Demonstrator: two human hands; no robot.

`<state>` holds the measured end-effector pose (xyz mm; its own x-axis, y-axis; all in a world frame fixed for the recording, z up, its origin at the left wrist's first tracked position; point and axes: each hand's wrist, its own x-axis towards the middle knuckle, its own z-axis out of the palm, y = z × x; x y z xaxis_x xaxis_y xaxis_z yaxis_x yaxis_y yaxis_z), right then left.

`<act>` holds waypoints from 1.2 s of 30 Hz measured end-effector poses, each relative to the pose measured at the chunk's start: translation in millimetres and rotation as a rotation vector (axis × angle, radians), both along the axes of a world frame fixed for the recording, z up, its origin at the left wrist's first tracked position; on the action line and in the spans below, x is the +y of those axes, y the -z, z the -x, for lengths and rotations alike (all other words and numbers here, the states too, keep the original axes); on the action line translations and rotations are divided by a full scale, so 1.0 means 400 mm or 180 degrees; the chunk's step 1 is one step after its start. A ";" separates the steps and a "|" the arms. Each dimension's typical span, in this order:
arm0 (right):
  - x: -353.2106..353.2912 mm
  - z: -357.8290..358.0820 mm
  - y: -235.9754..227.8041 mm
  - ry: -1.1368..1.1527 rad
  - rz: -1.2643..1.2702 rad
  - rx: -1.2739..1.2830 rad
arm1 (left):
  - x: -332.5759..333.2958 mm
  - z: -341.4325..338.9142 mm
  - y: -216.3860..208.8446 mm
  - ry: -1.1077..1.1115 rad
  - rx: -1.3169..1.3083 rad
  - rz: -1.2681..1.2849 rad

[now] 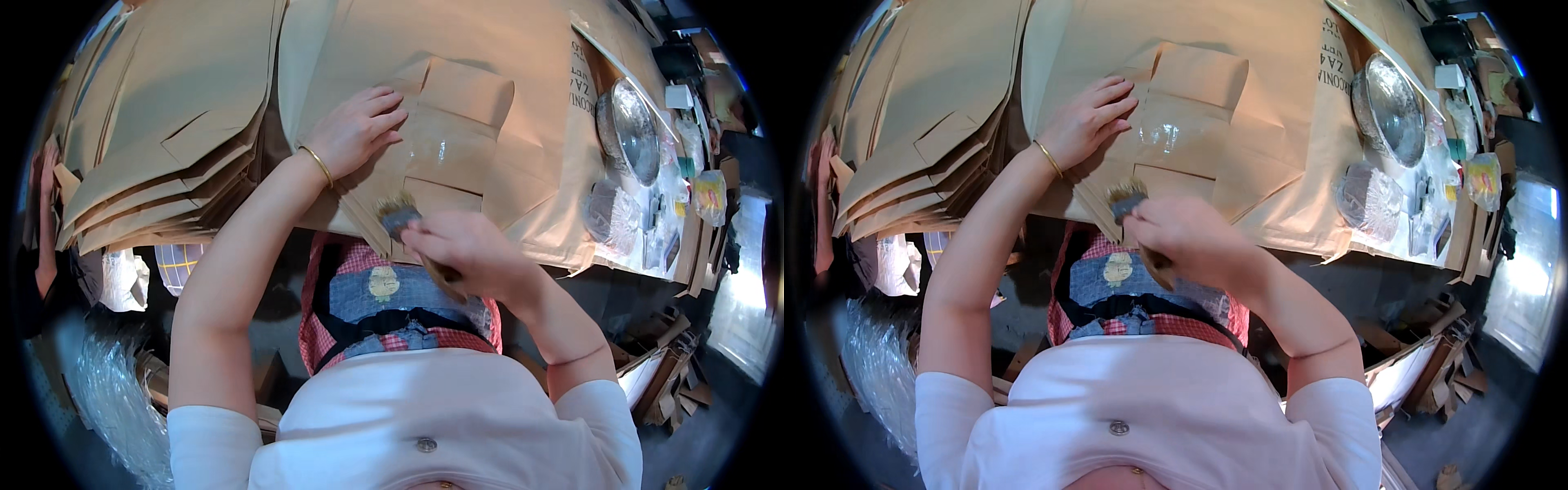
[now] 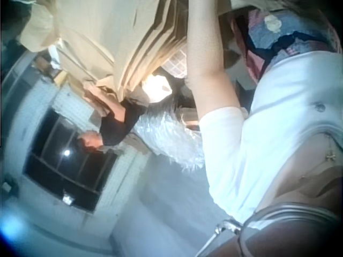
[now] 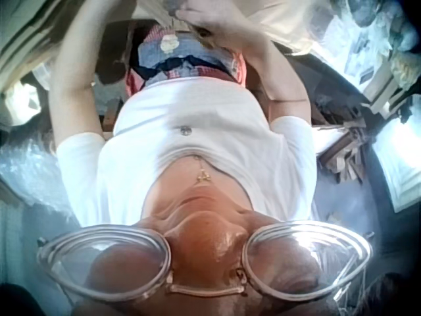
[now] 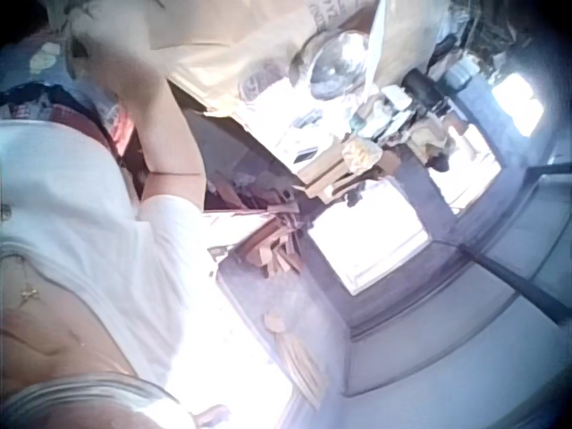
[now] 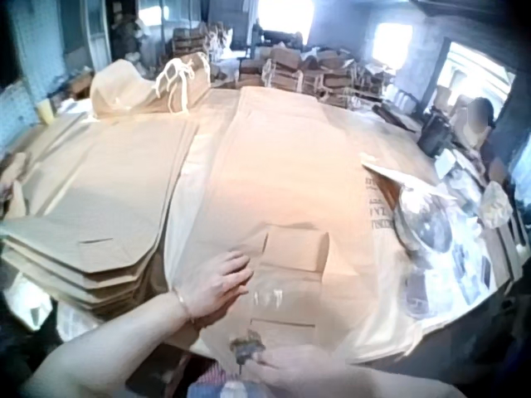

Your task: The person folds flat cardboard pieces into box shapes, applies adhesive with a brush, and presses the flaps to secure them. The person repeats this process for multiple boxes, stacking the finished ones on the table.

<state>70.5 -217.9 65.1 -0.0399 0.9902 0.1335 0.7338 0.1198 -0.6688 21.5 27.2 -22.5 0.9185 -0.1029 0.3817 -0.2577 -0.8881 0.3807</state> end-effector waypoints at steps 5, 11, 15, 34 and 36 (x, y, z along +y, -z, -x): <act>-0.092 0.051 0.006 0.0284 0.0170 0.0103 | -0.014 -0.003 -0.012 -0.0084 -0.0030 -0.0056; -0.169 0.054 -0.077 0.0990 -0.0419 0.0206 | -0.019 0.004 -0.012 -0.0161 -0.0019 -0.0043; -0.211 0.029 -0.021 0.1553 -0.0443 -0.0346 | -0.019 0.013 -0.014 -0.0226 -0.0145 -0.0193; -0.153 -0.210 -0.047 0.3251 -0.0675 0.2318 | -0.059 0.076 -0.069 -0.0267 0.0306 -0.0474; -0.110 -0.280 0.020 0.3356 -0.0169 0.2059 | -0.059 0.071 -0.059 -0.0184 0.0352 -0.0539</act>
